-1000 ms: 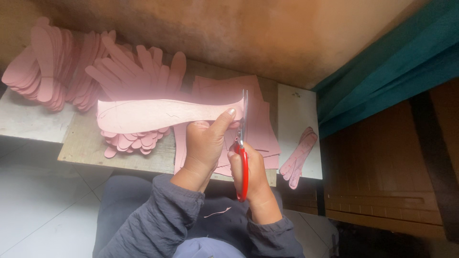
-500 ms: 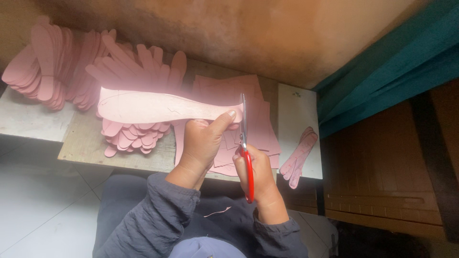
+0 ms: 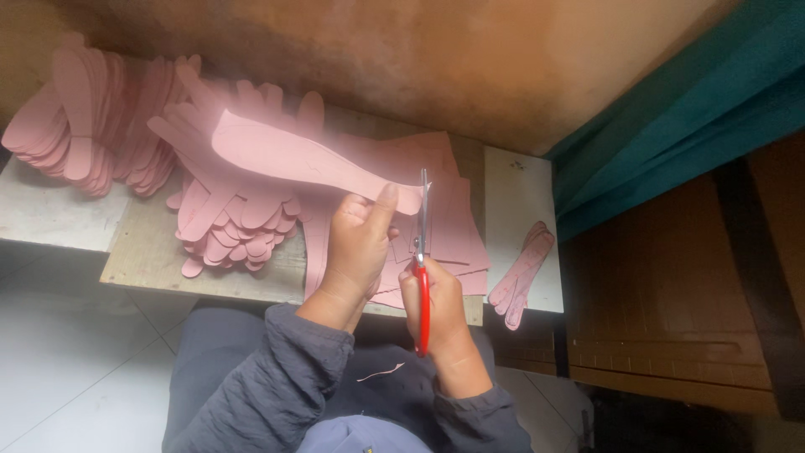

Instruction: The person uses red-handled scissors to cut a pink paper sheet along a pre-drawn outline, shaping it into a hand-like form. The finished cutout is placed on a pile of similar pink paper shapes on the table.

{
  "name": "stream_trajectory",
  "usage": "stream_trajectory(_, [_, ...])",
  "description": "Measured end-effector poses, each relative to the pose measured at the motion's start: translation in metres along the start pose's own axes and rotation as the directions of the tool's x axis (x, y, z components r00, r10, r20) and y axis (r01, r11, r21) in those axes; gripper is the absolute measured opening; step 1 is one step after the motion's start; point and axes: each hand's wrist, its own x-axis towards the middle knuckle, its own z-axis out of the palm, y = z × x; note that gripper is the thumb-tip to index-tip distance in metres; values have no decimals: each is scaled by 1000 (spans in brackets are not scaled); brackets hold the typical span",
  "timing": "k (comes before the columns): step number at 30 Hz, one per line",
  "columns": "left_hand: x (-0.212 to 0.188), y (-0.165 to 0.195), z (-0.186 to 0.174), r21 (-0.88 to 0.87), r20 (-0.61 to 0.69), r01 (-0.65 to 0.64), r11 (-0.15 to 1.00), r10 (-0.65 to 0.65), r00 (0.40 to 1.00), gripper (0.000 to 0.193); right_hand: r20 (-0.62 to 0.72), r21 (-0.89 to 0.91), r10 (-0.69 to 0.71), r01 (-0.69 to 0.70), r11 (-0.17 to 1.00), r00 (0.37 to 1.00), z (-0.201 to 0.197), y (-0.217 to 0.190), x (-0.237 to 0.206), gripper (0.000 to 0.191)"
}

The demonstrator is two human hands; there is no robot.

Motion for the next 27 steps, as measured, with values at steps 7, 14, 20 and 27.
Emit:
stream_trajectory(7, [7, 1, -11, 269, 88, -85, 959, 63, 994, 31, 103, -1, 87, -88, 996, 991, -5, -13, 0, 16])
stream_trajectory(14, [0, 17, -11, 366, 212, -129, 922, 53, 976, 31, 208, 11, 98, -102, 995, 973, -21, -20, 2, 17])
stream_trajectory(20, [-4, 19, -7, 355, 230, -144, 924, 63, 971, 32, 173, 66, 134, -147, 987, 976, -16, -16, -2, 17])
stream_trajectory(27, [-3, 15, -7, 277, 212, -53, 960, -7, 977, 30, 155, 34, 67, -74, 997, 986, -19, -13, -3, 14])
